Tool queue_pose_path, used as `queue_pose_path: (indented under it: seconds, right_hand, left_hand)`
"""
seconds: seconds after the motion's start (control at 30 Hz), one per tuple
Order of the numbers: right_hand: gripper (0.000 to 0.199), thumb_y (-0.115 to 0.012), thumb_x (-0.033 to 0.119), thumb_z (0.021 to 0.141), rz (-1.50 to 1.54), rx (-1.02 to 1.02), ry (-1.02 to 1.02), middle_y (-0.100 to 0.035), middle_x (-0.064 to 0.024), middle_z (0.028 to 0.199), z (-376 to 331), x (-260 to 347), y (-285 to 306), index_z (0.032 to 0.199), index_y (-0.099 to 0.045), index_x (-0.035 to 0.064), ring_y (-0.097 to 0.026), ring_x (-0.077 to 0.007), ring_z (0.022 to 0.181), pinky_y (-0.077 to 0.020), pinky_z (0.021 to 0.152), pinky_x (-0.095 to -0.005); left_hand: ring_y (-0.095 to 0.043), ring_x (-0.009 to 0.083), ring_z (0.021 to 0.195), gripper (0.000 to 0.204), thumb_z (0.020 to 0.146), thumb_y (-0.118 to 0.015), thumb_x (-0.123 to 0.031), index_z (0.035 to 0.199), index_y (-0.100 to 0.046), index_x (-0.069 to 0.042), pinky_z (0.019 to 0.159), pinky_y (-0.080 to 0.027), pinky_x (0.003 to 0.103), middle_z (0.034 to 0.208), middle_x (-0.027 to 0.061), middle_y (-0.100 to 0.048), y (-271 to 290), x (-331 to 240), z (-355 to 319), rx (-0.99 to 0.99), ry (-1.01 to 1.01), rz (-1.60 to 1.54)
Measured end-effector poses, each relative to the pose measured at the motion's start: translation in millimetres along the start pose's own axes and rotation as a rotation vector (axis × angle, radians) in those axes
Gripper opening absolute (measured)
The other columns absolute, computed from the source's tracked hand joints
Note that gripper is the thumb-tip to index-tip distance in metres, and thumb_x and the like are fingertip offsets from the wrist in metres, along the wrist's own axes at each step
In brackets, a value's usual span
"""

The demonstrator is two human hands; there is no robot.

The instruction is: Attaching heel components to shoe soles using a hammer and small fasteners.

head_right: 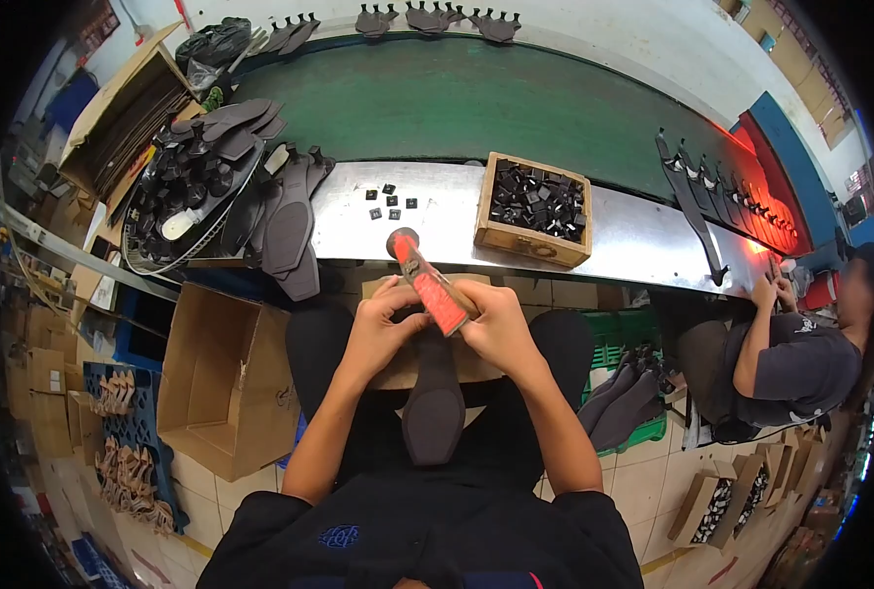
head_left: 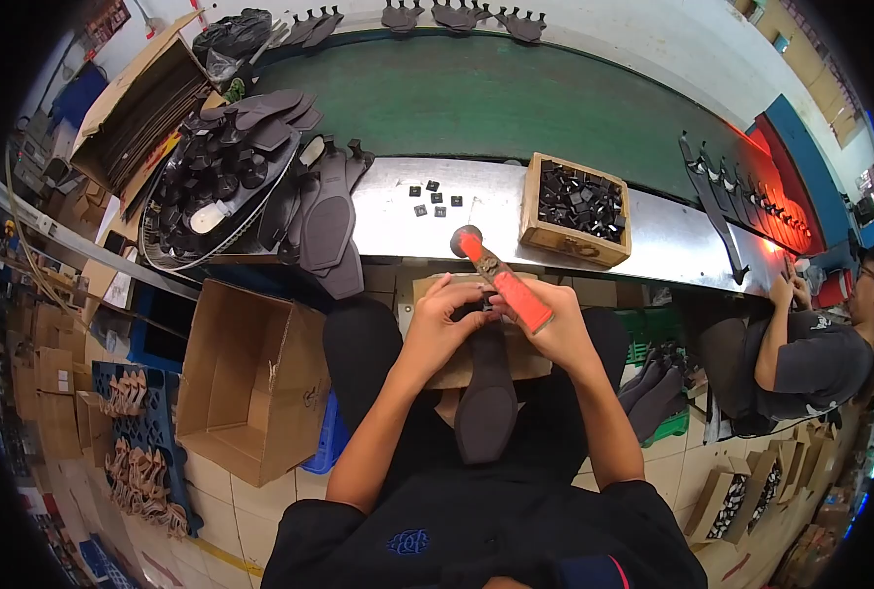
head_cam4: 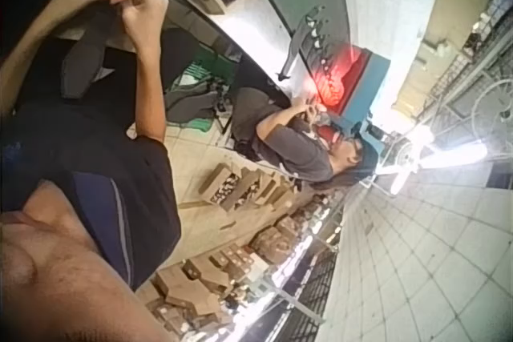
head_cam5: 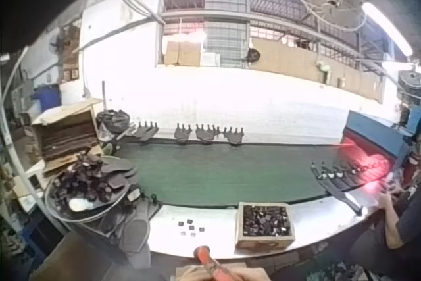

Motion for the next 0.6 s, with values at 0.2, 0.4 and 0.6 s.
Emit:
queue_pose_path:
  seconds: [0.2,0.4,0.6]
  right_hand:
    - [0.028,-0.07,-0.005,0.074,-0.072,-0.106,0.284,-0.074,-0.0108,0.094,-4,14,1,0.101,-0.07,-0.0002,-0.069,-0.0295,0.08,-0.053,0.075,-0.0298]
    - [0.04,-0.07,0.007,0.091,0.237,-0.204,-0.116,-0.068,-0.0198,0.106,-36,22,14,0.128,-0.057,-0.0016,-0.068,-0.0214,0.099,-0.052,0.084,-0.03]
    - [0.05,-0.062,0.0,0.094,-0.093,-0.143,0.052,-0.066,-0.021,0.109,-77,42,17,0.142,-0.048,-0.0041,-0.068,-0.0226,0.09,-0.0524,0.08,-0.0293]
  left_hand:
    - [-0.071,0.0239,0.091,0.028,0.079,-0.078,-0.009,0.104,-0.072,0.001,0.093,-0.052,0.036,0.097,0.0143,-0.074,0,-18,4,-0.026,0.08,-0.036]
    - [-0.069,0.0127,0.082,0.026,0.079,-0.081,-0.011,0.102,-0.076,0.0,0.075,-0.053,0.027,0.091,0.0109,-0.075,-5,-11,6,0.021,0.208,-0.162]
    - [-0.067,0.0107,0.082,0.026,0.078,-0.081,-0.009,0.102,-0.076,0.0,0.074,-0.053,0.024,0.092,0.0077,-0.074,-6,-5,7,0.062,0.258,-0.195]
Point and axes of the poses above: each hand's wrist, its own z-axis towards the middle knuckle, its own y-axis out of the back of the hand, x = y × z, the point moved 4 cm from there along z, towards the middle knuckle
